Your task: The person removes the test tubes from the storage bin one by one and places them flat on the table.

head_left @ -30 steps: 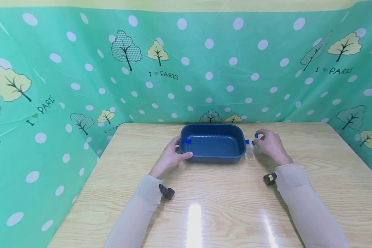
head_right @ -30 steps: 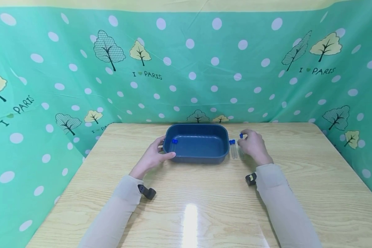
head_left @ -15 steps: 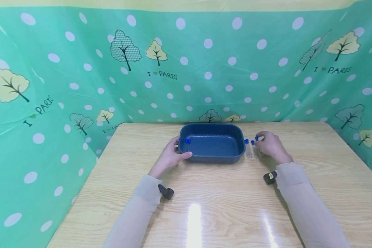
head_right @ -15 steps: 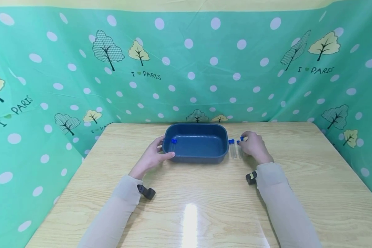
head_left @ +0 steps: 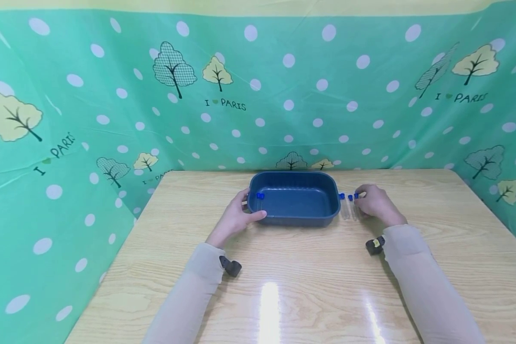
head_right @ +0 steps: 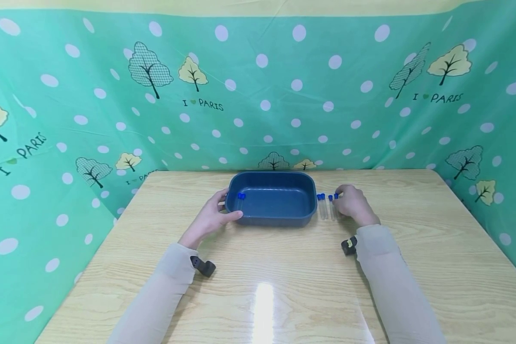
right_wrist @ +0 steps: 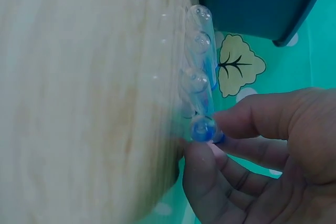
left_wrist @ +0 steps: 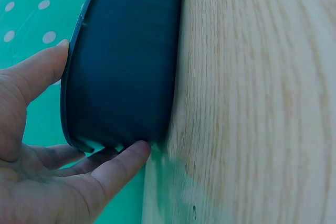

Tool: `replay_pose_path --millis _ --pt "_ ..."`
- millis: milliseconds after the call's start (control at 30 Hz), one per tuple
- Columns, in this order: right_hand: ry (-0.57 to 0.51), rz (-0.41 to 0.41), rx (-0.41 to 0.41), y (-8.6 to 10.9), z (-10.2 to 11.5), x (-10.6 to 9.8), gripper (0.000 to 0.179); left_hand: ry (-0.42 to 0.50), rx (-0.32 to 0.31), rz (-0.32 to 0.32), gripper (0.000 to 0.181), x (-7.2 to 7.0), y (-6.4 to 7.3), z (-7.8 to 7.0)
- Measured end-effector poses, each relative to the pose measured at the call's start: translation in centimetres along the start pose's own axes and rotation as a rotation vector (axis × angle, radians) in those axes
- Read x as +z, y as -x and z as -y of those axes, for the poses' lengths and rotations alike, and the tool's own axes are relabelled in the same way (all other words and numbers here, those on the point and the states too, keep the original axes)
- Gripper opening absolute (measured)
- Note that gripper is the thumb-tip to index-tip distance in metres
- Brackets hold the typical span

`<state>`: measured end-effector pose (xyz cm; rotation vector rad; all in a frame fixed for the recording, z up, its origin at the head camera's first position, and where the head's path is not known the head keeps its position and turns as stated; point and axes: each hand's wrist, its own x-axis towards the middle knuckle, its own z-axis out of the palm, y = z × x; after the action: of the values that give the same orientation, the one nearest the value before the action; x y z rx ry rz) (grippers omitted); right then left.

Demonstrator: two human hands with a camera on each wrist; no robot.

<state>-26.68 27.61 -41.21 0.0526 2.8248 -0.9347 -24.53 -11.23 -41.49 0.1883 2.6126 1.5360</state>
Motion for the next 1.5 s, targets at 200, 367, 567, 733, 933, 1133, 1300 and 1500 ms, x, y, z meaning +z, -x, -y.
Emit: replay_pose_path --millis 200,367,567,733,933,1133,1300,1500 --pt "-0.001 0.006 0.008 -0.08 -0.14 -0.05 0.046 0.002 -0.004 0.002 0.092 0.06 0.02 -0.04" --pt "-0.001 0.007 0.015 -0.24 -0.24 -0.1 0.045 -0.008 -0.007 -0.005 0.092 0.07 0.04 -0.13" --pt "0.016 0.01 0.001 -0.23 -0.28 0.02 0.046 -0.011 -0.011 -0.006 0.092 0.04 0.1 -0.18" --pt "0.016 0.012 -0.012 -0.14 -0.29 0.05 0.046 -0.004 -0.009 -0.005 0.092 0.03 0.14 -0.08" --pt "0.004 0.011 -0.011 -0.11 -0.36 0.01 0.047 0.003 -0.01 -0.005 0.092 0.03 0.1 0.0" --pt "0.009 0.002 -0.008 -0.07 -0.37 -0.03 0.047 -0.002 -0.009 -0.004 0.092 0.02 0.1 -0.01" --pt "0.009 -0.006 -0.006 -0.02 -0.3 -0.04 0.048 0.0 -0.01 -0.004 0.092 0.01 0.16 -0.12" --pt "0.009 -0.007 -0.007 0.07 -0.24 -0.07 0.048 0.01 -0.012 0.0 0.093 0.04 0.13 -0.11"
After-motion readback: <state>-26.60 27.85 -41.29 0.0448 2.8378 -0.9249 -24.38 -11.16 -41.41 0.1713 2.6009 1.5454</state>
